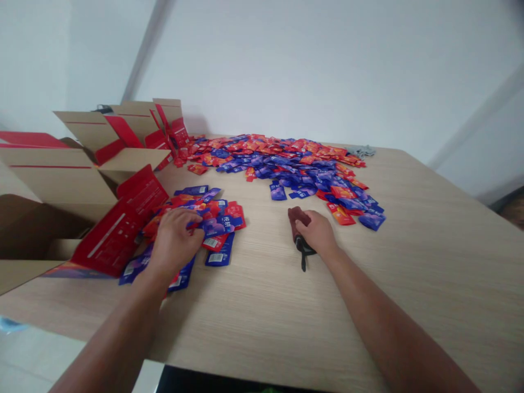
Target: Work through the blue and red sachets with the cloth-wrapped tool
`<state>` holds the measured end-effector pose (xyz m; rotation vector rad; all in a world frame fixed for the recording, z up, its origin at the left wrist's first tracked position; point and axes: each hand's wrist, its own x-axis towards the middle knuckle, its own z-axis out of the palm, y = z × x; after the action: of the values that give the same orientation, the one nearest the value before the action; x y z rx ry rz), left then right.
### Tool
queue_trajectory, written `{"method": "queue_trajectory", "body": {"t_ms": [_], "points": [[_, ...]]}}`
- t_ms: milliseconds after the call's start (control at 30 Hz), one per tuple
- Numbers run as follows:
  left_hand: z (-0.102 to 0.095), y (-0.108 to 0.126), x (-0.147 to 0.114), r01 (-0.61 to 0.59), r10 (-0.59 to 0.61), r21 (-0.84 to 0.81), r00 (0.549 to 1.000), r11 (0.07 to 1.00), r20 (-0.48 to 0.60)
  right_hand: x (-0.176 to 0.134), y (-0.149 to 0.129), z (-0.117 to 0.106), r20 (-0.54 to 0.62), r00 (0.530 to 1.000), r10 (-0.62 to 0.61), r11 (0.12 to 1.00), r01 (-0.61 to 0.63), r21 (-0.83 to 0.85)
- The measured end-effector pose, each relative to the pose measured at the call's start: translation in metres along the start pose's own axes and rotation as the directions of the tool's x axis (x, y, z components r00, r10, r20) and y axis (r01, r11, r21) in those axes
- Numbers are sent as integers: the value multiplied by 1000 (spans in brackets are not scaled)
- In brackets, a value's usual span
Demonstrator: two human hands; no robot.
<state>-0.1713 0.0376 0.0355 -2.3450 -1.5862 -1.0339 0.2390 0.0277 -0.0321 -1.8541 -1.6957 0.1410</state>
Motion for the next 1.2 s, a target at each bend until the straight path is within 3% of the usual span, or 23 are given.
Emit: {"method": "queue_trajectory", "body": {"t_ms": [167, 267, 333, 400, 433, 567, 667, 767, 900, 1033, 1200], "points": [[25, 65, 14, -126, 135, -163, 990, 979, 45, 0, 1, 1, -9, 1000, 8, 999, -8, 34], [62, 98, 33, -133, 177, -213, 964, 968, 200, 1, 2, 3, -29, 1000, 7, 998, -5, 56], [96, 115, 49, -132, 192, -183, 911, 974, 364, 1, 3, 4, -45, 999, 5, 998, -2, 69], [131, 129, 67, -105, 152, -120, 848, 987, 507, 1, 4, 5, -55, 999, 1, 997, 3, 80], [148, 134, 76, -97, 139, -107, 837, 990, 529, 1, 4, 5, -55, 998, -2, 996, 7, 86], [199, 147, 104, -40, 59, -46, 836, 998, 546, 1, 4, 4, -49, 999, 0, 996, 4, 92], [216, 150, 108, -29, 29, -8, 826, 1000, 564, 2, 4, 4, -57, 998, 8, 995, -3, 97], [219, 151, 104, -55, 44, 1, 821, 998, 569, 2, 3, 4, -77, 997, 16, 994, -7, 108], [204, 156, 92, -103, 89, -7, 816, 995, 571, 2, 4, 3, -101, 994, 30, 989, -15, 147], [171, 163, 63, -169, 160, -40, 799, 985, 579, 2, 5, 1, -113, 991, 72, 965, -41, 258], [116, 165, 4, -370, 405, -177, 748, 912, 526, 4, 6, -5, -116, 982, 150, 912, -92, 400]]}}
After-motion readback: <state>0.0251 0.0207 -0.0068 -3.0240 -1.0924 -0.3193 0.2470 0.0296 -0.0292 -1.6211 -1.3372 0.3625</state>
